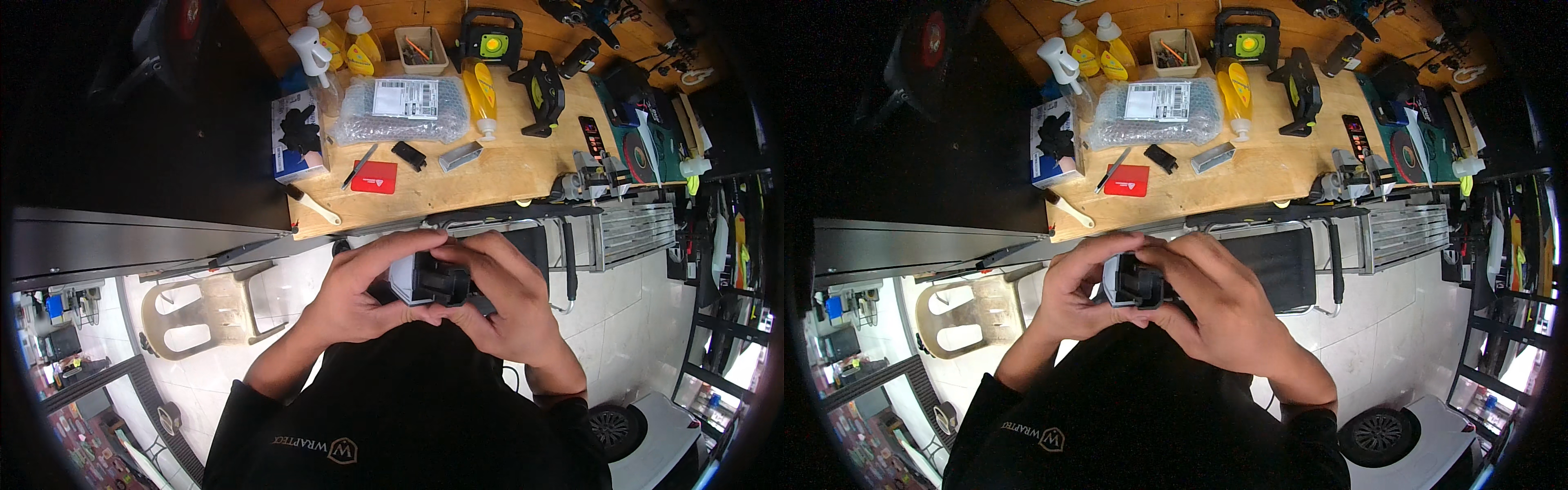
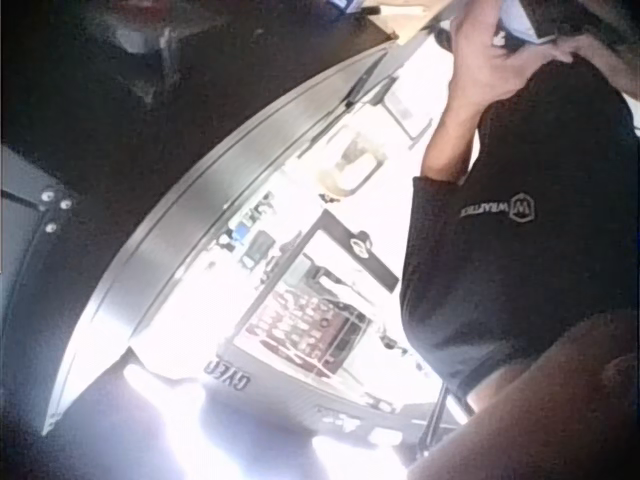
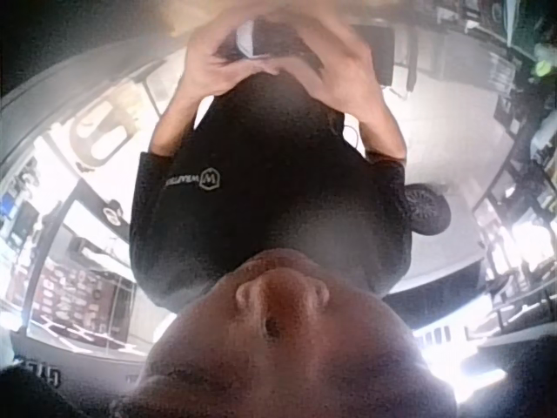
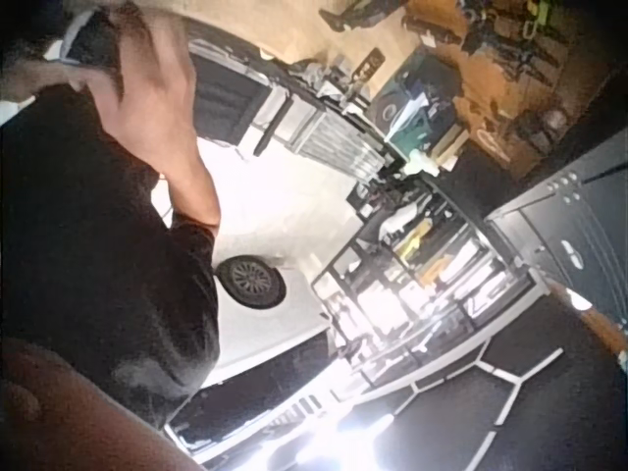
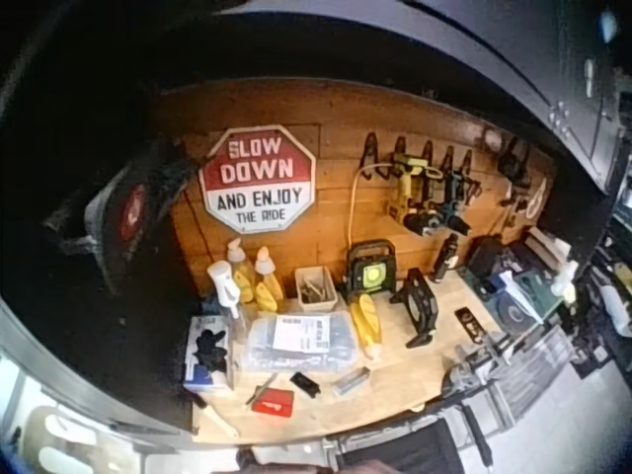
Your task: The person assembles a car door handle by fitting a black internal mechanism into a white housing. They repeatedly test the fit, separate the components, and reassemble them while standing beside a white car with an open door.
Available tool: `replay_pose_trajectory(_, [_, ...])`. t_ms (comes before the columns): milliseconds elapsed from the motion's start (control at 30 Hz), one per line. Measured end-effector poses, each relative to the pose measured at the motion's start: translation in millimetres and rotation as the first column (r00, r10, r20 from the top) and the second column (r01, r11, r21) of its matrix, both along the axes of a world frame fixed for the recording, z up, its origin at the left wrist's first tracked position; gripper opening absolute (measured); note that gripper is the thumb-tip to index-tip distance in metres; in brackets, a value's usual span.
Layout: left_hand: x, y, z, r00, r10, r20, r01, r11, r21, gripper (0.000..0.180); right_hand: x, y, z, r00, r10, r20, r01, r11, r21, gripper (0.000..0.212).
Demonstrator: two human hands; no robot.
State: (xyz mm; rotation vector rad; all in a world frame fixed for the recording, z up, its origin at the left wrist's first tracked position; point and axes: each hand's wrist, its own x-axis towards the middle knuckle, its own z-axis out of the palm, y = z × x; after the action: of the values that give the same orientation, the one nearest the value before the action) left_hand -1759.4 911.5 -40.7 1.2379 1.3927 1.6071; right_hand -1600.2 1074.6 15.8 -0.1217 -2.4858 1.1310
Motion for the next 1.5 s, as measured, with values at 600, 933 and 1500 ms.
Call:
replay_pose_trajectory(600, [9, 14, 20, 0.889, -0.193, 0.416, 0.061, 0.949, 0.310, 0.074, 7, -15, -8, 0.960, -0.053, -0.273, 0.120, 0.965, 0.234, 0.041])
replay_pose_trajectory(933, [10, 11, 6, 0.796, -0.118, 0.593, -0.018, 0.976, 0.218, 0.059, 10, -3, -14, 0.889, -0.238, -0.391, 0.281, 0.958, 0.057, 0.048])
replay_pose_trajectory(1500, [13, 2, 5, 0.849, 0.031, 0.528, -0.043, 0.999, 0.011, 0.044, -2, -10, -33, 0.991, -0.122, -0.048, 0.032, 0.576, -0.817, 0.038])
